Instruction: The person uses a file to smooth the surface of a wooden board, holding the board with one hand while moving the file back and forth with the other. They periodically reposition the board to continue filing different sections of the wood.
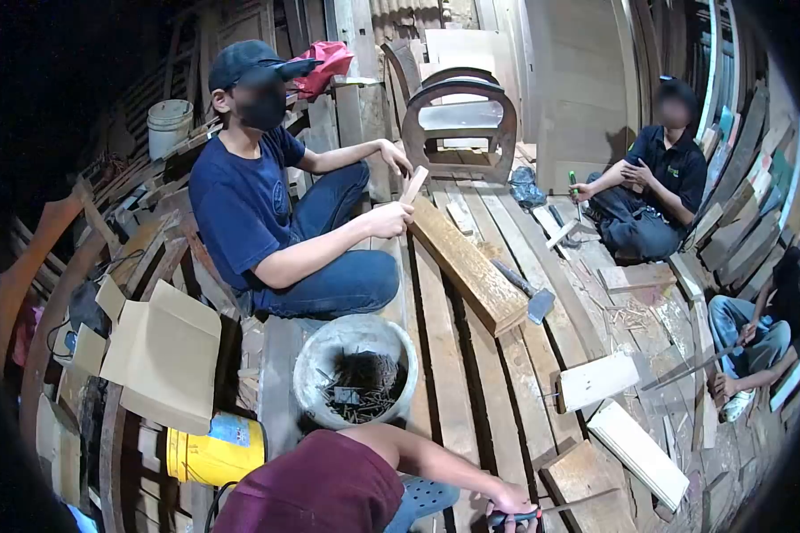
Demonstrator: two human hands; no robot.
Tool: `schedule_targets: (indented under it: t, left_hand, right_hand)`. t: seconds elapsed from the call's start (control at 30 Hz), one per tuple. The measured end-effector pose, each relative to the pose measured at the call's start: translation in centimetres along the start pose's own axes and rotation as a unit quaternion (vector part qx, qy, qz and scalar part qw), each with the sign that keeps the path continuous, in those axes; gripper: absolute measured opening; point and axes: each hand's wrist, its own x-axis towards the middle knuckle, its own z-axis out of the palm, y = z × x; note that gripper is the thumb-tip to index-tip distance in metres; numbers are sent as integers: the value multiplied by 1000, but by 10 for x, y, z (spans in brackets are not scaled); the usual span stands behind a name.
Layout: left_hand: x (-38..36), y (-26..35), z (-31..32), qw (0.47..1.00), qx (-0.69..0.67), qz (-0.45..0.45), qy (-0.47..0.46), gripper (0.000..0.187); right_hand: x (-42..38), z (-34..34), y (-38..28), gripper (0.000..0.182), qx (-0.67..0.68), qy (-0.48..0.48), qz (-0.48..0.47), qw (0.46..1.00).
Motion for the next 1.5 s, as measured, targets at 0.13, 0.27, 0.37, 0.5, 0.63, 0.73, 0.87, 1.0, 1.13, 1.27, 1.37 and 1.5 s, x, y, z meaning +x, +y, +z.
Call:
schedule_targets:
  t: [0.13,0.27,0.37,0.5,0.63,0.73,0.87,1.0,1.13,1.27,1.37,1.5]
  left_hand:
    - [31,-39,6,997,-52,49,-15,44]
    - [49,-58,6,995,-58,76,1,40]
    - [56,-68,3,995,41,63,68,41]
    - [80,-80,4,993,-80,44,71,47]
    - [64,-62,17,983,-158,55,73,50]
    - [51,-46,19,988,-139,48,36,37]
    - [93,-69,27,992,-80,94,23,34]
    - [62,-47,37,979,83,81,166,48]
    - [56,-48,43,958,121,105,236,49]
    - [59,-56,40,967,103,132,191,33]
    - [61,-51,36,990,11,91,108,31]
    - [58,-47,36,993,20,59,104,50]
  right_hand:
    - [-6,-13,-10,39,1,-41,0,999]
    - [6,-22,11,39,-4,-44,21,999]
    - [5,-16,-3,36,34,-32,40,998]
    - [-8,-11,-35,33,22,-11,35,999]
    - [0,-21,-30,30,-49,69,-5,996]
    - [7,-29,-35,28,-120,146,-44,981]
    - [15,-32,-53,32,-148,162,-47,974]
    - [22,-49,-63,50,-132,108,21,985]
    - [48,-65,-21,47,-2,130,83,988]
    - [68,-76,30,24,121,158,131,971]
    - [62,-74,30,16,146,160,119,969]
    - [64,-77,56,11,192,166,152,955]
